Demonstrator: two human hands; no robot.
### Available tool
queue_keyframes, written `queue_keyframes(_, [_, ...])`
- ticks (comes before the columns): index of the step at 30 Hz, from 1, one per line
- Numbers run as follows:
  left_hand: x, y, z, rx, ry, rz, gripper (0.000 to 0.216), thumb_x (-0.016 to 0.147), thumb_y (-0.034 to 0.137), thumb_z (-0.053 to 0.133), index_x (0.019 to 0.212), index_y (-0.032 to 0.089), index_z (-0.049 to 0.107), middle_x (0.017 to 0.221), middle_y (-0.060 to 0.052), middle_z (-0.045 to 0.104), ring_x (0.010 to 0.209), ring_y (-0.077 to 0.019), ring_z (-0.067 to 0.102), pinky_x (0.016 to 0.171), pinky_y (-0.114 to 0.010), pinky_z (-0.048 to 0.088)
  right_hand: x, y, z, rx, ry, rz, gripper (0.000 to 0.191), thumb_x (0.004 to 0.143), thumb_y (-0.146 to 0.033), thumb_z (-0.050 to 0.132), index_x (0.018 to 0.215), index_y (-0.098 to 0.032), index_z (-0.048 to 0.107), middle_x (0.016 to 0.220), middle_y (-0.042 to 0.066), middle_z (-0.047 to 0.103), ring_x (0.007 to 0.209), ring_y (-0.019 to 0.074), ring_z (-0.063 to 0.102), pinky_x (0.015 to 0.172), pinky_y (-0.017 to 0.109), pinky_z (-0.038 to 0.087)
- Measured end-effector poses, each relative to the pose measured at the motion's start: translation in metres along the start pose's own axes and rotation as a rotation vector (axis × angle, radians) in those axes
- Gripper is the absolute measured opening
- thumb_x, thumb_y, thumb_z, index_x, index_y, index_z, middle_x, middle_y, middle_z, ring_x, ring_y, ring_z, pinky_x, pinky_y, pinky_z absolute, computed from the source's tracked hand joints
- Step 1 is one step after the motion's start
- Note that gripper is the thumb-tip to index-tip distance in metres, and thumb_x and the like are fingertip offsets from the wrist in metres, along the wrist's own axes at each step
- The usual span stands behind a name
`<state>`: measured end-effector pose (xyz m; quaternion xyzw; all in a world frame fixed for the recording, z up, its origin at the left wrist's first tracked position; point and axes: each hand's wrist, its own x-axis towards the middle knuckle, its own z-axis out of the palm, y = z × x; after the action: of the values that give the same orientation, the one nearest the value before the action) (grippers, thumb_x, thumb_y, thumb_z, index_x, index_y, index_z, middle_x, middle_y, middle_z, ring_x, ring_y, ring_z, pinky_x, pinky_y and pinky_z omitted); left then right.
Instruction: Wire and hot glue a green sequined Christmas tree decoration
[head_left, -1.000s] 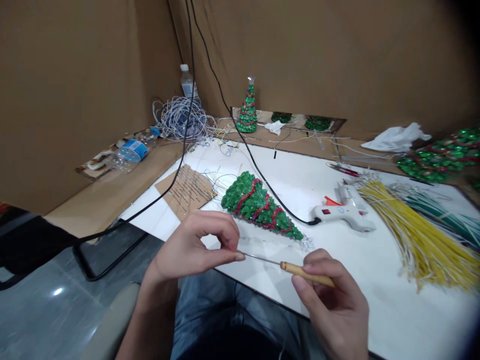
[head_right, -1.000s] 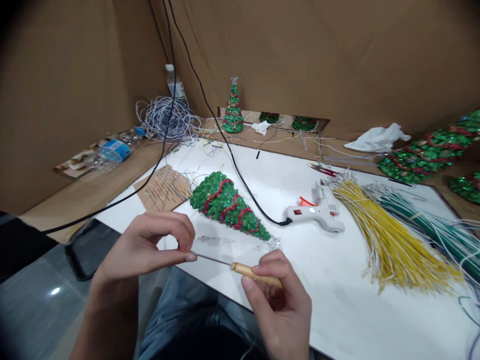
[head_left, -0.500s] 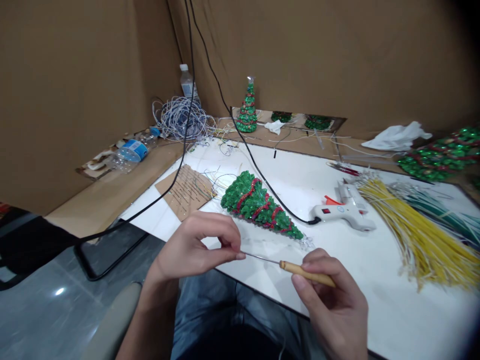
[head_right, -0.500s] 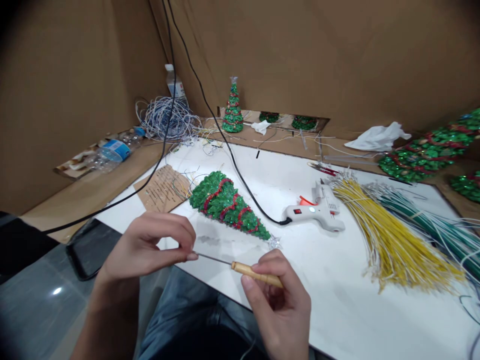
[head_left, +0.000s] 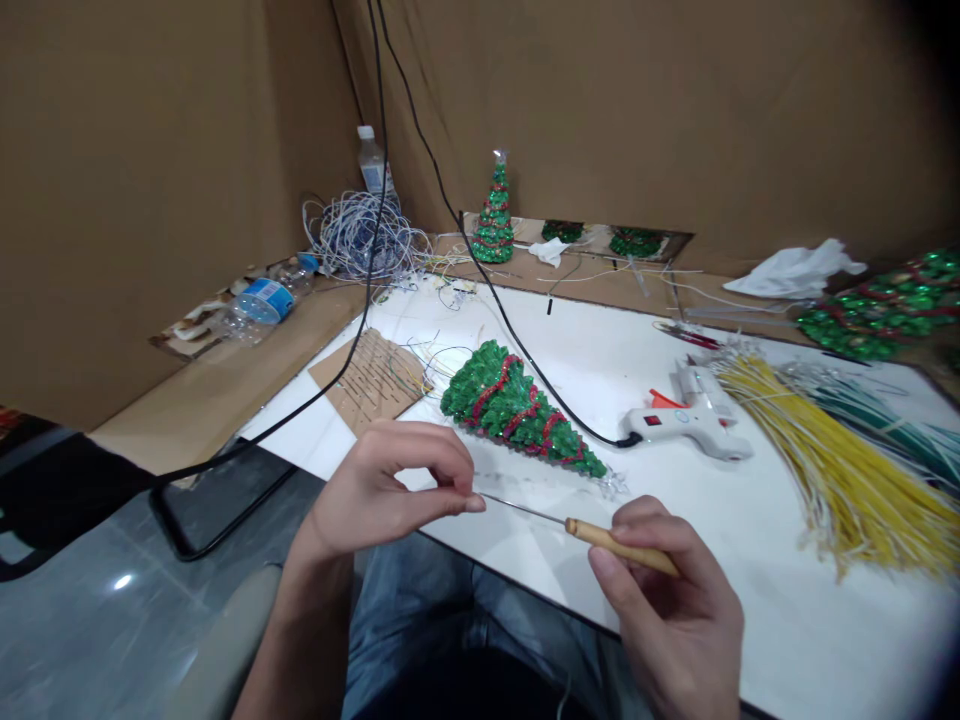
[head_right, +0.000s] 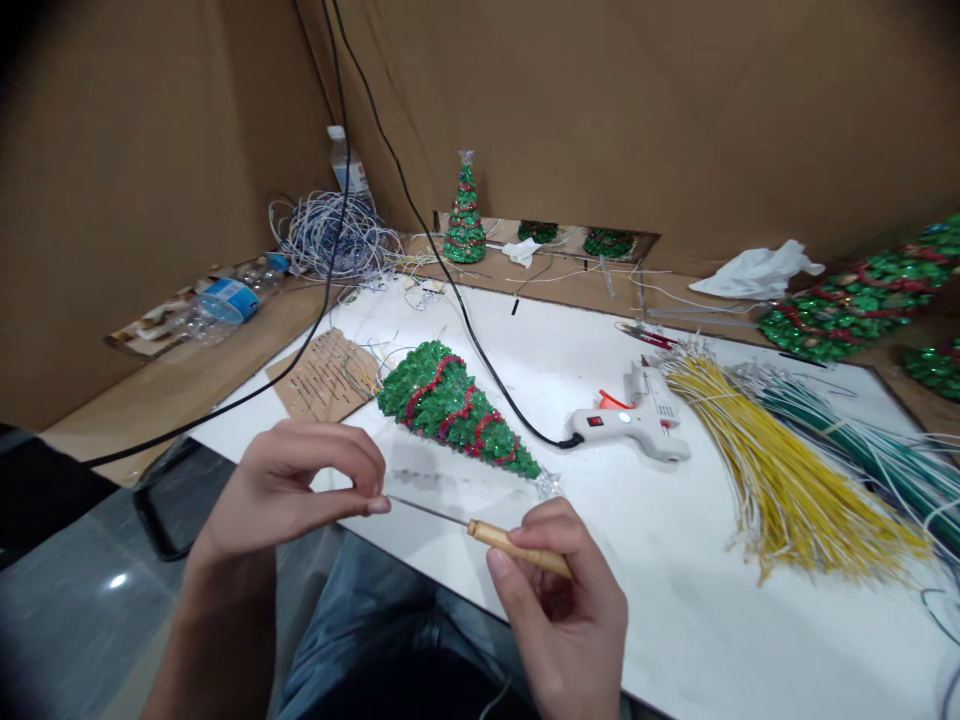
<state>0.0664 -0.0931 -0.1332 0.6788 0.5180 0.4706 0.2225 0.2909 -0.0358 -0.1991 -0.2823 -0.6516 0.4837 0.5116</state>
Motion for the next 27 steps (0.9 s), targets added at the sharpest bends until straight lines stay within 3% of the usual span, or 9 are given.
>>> queue_keyframes(6, [-0.003, 0.001, -0.007, 0.017, 0.016, -0.075, 0.016, 0.084, 0.015, 0.061, 0.071, 0.012, 0.069, 0.063, -0.005, 0.067, 0.058, -0.0112, 0.062, 0.056, -0.019, 0.050, -0.001, -0.002, 0.000, 0.001, 0.018, 0.003, 0.015, 0.080, -0.012, 0.063, 0.087, -0.025, 0.060, 0.074, -0.001, 0.048, 0.064, 0.0115, 0.048, 0.050, 0.023, 0.035])
queue_keyframes(10, [-0.006, 0.000, -0.003, -0.002, -0.016, -0.069, 0.015, 0.077, 0.018, 0.072, 0.090, 0.012, 0.071, 0.070, -0.005, 0.069, 0.061, -0.0117, 0.063, 0.059, -0.020, 0.052, -0.002, -0.002, 0.000, 0.003, 0.000, 0.001, 0.018, 0.079, -0.009, 0.064, 0.087, -0.025, 0.060, 0.077, 0.000, 0.048, 0.064, 0.0112, 0.048, 0.043, 0.020, 0.033])
queue_keyframes(15, [-0.005, -0.002, 0.003, 0.025, -0.083, -0.062, 0.005, 0.079, 0.015, 0.068, 0.075, 0.012, 0.068, 0.069, -0.006, 0.068, 0.064, -0.0128, 0.062, 0.061, -0.023, 0.052, -0.002, -0.002, 0.000, -0.016, -0.019, -0.001, 0.019, 0.079, -0.008, 0.063, 0.086, -0.025, 0.060, 0.081, 0.001, 0.047, 0.062, 0.0103, 0.045, 0.041, 0.019, 0.034])
queue_keyframes(23, [-0.005, 0.000, 0.001, 0.039, -0.028, 0.029, 0.007, 0.076, 0.010, 0.070, 0.070, 0.012, 0.066, 0.063, -0.005, 0.066, 0.061, -0.0124, 0.060, 0.058, -0.023, 0.050, -0.002, -0.001, 0.000, -0.118, 0.007, -0.027, 0.014, 0.083, -0.014, 0.061, 0.090, -0.025, 0.063, 0.082, 0.001, 0.055, 0.072, 0.0122, 0.054, 0.054, 0.020, 0.045])
queue_keyframes(27, [-0.005, 0.001, 0.001, 0.048, -0.024, 0.045, 0.008, 0.076, 0.010, 0.070, 0.070, 0.013, 0.066, 0.063, -0.004, 0.066, 0.060, -0.0123, 0.060, 0.058, -0.022, 0.050, -0.002, -0.001, 0.000, -0.160, 0.013, 0.012, 0.015, 0.083, -0.017, 0.061, 0.094, -0.026, 0.063, 0.085, 0.001, 0.056, 0.071, 0.0117, 0.055, 0.051, 0.019, 0.044])
